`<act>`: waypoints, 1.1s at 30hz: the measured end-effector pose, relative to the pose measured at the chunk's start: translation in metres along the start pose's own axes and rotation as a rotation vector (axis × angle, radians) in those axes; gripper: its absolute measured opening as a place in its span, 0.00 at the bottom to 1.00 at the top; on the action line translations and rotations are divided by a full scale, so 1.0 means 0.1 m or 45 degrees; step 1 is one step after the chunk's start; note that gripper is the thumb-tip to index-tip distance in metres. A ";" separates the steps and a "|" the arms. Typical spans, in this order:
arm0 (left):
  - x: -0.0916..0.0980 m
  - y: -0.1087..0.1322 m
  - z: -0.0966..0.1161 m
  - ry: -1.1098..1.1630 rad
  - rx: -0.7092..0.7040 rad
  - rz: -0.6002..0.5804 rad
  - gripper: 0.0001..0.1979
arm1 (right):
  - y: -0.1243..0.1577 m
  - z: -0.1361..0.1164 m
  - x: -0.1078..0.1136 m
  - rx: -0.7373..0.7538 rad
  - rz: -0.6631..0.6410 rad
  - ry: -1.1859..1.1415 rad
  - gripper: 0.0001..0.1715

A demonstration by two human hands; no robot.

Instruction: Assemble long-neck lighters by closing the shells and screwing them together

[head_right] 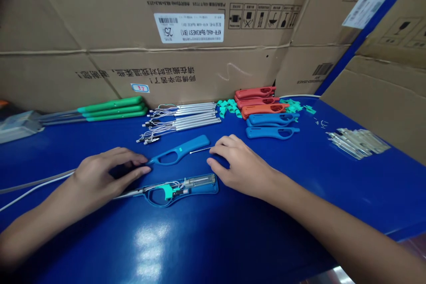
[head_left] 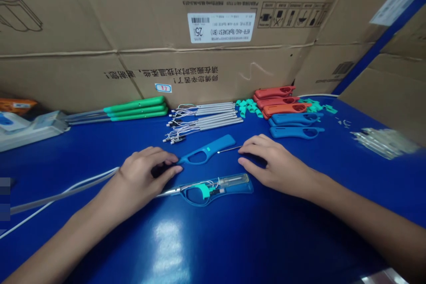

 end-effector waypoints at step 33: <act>0.17 -0.02 0.27 0.163 0.117 0.229 0.07 | 0.02 0.02 0.00 -0.149 0.257 -0.131 0.31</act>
Point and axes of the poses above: each hand's wrist, its own y-axis away from the middle knuckle, its own x-axis out of the back of the hand, z = x × y, the point moved 2 cm from there along -y, towards the middle knuckle, and after that the axes turned 11 degrees about z, right-handed, at the moved point
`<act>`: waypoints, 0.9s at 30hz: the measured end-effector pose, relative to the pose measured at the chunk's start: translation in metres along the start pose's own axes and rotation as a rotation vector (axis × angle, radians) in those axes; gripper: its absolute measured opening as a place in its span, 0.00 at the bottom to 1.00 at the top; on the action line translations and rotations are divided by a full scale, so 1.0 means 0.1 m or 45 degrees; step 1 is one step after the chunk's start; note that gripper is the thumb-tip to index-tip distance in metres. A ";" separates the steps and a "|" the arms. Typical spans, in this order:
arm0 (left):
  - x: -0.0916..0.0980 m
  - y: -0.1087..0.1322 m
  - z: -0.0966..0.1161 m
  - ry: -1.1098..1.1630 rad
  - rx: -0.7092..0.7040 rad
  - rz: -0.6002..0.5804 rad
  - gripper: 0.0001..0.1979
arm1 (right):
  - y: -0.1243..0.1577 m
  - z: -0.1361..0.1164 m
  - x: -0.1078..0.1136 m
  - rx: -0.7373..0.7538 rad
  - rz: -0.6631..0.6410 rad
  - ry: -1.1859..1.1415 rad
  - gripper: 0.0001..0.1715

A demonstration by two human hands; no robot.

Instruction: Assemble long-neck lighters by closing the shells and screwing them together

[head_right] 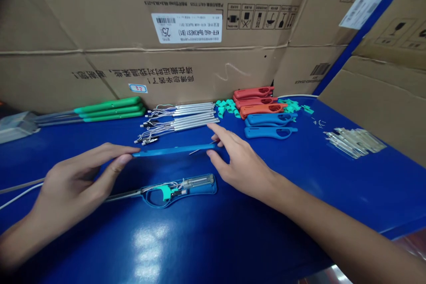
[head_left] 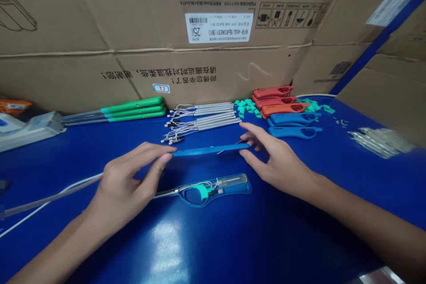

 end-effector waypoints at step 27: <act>0.01 0.02 -0.02 0.111 -0.151 -0.297 0.10 | -0.04 -0.09 0.14 -0.100 -0.299 -0.311 0.12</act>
Point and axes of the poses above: each hand's wrist, its own y-axis away from the middle knuckle, its own x-axis out of the back of the hand, z = x × y, the point moved 2 cm from there along -y, towards the middle knuckle, and after that the axes turned 11 degrees about z, right-handed, at the moved point
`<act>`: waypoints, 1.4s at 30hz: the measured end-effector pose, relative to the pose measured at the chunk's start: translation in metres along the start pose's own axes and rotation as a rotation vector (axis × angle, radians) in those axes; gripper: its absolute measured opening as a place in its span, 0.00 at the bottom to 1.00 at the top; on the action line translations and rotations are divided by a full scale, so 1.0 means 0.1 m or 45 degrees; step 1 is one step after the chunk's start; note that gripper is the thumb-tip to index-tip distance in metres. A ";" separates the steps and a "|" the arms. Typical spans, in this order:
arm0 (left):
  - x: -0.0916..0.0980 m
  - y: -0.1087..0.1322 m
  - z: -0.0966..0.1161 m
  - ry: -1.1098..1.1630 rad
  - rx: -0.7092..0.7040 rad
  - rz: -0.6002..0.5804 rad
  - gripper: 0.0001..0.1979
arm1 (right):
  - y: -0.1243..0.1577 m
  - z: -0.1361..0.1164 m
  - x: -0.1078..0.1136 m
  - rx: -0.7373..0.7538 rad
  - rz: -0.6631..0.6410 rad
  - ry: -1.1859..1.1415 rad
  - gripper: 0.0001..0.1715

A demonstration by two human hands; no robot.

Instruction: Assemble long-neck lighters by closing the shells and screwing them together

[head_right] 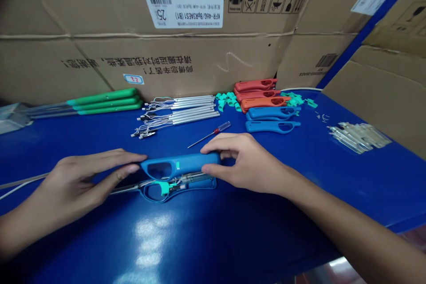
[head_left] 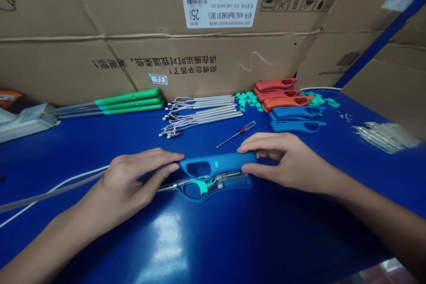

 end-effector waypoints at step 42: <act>0.06 -0.04 0.03 -0.047 0.002 -0.481 0.06 | 0.05 -0.07 -0.12 0.182 -0.362 0.121 0.14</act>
Point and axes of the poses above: each hand's wrist, its own y-axis away from the middle knuckle, its own x-axis out of the back of the hand, z = x × y, the point moved 2 cm from there along -y, towards the middle knuckle, and after that the axes turned 11 degrees about z, right-handed, at the moved point
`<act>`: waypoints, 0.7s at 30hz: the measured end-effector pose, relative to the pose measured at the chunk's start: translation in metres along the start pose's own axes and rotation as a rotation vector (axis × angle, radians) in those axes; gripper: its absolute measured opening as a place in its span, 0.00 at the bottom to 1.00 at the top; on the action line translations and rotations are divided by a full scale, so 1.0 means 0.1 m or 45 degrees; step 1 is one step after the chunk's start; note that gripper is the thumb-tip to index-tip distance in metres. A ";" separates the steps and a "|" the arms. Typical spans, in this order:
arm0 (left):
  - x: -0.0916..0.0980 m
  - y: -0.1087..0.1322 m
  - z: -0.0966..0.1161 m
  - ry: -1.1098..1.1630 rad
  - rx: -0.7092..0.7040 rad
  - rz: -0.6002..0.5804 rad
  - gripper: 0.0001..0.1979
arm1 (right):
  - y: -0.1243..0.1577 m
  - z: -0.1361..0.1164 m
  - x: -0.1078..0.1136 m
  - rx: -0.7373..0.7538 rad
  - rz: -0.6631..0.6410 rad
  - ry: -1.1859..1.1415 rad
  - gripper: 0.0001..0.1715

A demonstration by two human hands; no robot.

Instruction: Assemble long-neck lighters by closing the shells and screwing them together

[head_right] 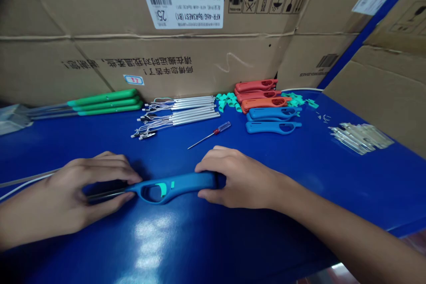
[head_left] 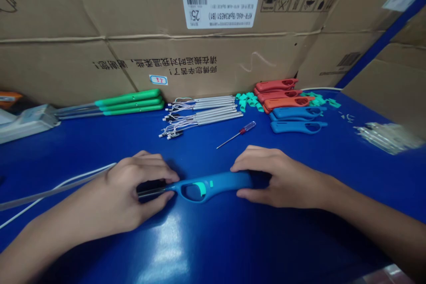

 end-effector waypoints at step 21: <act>0.00 -0.01 0.01 0.014 -0.021 0.019 0.07 | 0.00 0.00 0.00 -0.014 -0.020 0.012 0.14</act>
Point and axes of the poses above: each hand's wrist, its own y-axis away from the middle knuckle, its own x-axis out of the back of the hand, z = x × y, the point moved 2 cm from there along -y, towards the middle knuckle, and after that the axes turned 11 degrees about z, right-handed, at the moved point
